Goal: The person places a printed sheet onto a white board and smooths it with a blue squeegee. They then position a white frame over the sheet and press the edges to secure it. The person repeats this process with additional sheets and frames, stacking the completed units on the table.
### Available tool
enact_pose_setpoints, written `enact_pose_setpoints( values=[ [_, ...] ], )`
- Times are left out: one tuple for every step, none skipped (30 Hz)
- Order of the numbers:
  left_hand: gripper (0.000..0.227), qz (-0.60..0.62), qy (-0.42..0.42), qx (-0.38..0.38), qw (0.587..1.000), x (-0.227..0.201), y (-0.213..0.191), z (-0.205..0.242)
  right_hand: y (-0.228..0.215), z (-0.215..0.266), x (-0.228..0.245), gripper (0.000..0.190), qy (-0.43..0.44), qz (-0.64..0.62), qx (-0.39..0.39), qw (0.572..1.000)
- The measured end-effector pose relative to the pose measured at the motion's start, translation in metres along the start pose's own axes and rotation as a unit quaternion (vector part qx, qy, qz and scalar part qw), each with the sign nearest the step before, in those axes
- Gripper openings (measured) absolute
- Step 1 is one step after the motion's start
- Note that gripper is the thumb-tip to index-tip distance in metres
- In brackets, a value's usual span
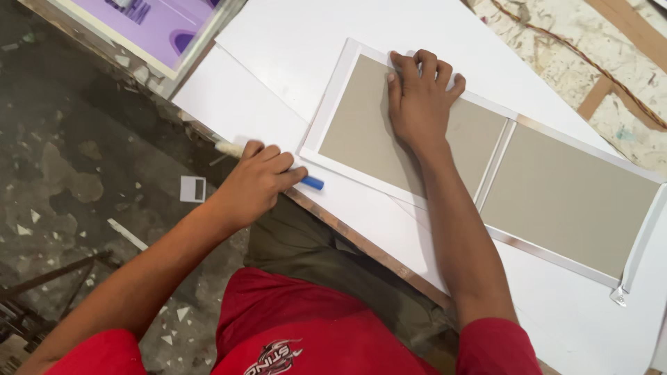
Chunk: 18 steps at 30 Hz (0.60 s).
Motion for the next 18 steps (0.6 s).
enact_pose_setpoints(
  values=[
    [0.035,0.003,-0.007,0.003,1.0,-0.005,-0.006,0.0,0.001,-0.002,-0.002,0.03,0.013,-0.005,-0.008,1.0],
    [0.036,0.001,-0.024,-0.011,1.0,-0.009,-0.012,-0.001,0.002,-0.004,-0.003,0.029,0.027,-0.008,-0.015,0.999],
    [0.037,-0.002,-0.042,-0.025,0.999,-0.014,-0.016,-0.003,0.004,-0.008,-0.004,0.029,0.044,-0.022,-0.02,0.999],
    [0.039,-0.001,-0.052,-0.041,0.998,-0.02,-0.017,-0.009,0.003,-0.013,-0.009,0.029,0.065,-0.031,-0.028,0.997],
    [0.036,0.035,-0.095,-0.058,0.993,-0.018,-0.016,-0.015,-0.001,-0.018,-0.018,0.03,0.085,-0.04,-0.037,0.995],
    [0.033,0.076,-0.135,-0.071,0.985,-0.019,-0.01,-0.021,-0.007,-0.02,-0.025,0.031,0.066,-0.126,-0.036,0.989],
    [0.031,0.118,-0.175,-0.083,0.974,-0.02,-0.001,-0.028,-0.016,-0.02,-0.034,0.032,0.045,-0.21,-0.036,0.976],
    [0.032,0.136,-0.169,-0.094,0.972,-0.027,0.007,-0.042,-0.026,-0.019,-0.043,0.033,0.021,-0.291,-0.035,0.956],
    [0.032,0.154,-0.163,-0.105,0.969,-0.032,0.015,-0.059,-0.045,-0.009,-0.059,0.033,0.014,-0.216,-0.07,0.974],
    [0.032,0.171,-0.16,-0.12,0.965,-0.036,0.023,-0.078,-0.07,0.003,-0.078,0.033,0.002,-0.141,-0.103,0.985],
    [0.036,0.203,-0.156,-0.113,0.96,-0.041,0.036,-0.1,-0.093,0.015,-0.094,0.034,-0.009,-0.064,-0.134,0.989],
    [0.04,0.237,-0.156,-0.103,0.953,-0.046,0.053,-0.124,-0.106,0.027,-0.118,0.03,0.017,-0.046,-0.141,0.989],
    [0.04,0.248,-0.142,-0.102,0.953,-0.053,0.068,-0.154,-0.116,0.04,-0.14,0.026,0.043,-0.027,-0.149,0.988],
    [0.04,0.259,-0.131,-0.1,0.952,-0.06,0.086,-0.184,-0.119,0.054,-0.156,0.023,0.069,-0.009,-0.153,0.986],
    [0.048,0.225,-0.144,-0.075,0.961,-0.067,0.108,-0.215,-0.115,0.07,-0.164,0.021,0.081,-0.008,-0.156,0.984],
    [0.056,0.188,-0.154,-0.055,0.968,-0.072,0.127,-0.243,-0.109,0.079,-0.168,0.019,0.09,-0.007,-0.163,0.982],
    [0.057,0.157,-0.149,-0.052,0.975,-0.078,0.142,-0.263,-0.106,0.085,-0.174,0.017,0.099,-0.006,-0.17,0.98],
    [0.059,0.126,-0.144,-0.048,0.98,-0.084,0.157,-0.279,-0.102,0.089,-0.178,0.017,0.106,-0.004,-0.171,0.98]
  ],
)
Point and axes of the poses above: each hand's wrist, its own z-axis away from the middle knuckle, its own y-axis out of the palm, x = y × z, the point moved 10 cm from there along -z, towards the middle knuckle, and after that the axes turned 2 degrees about y, right-handed, at the moved point
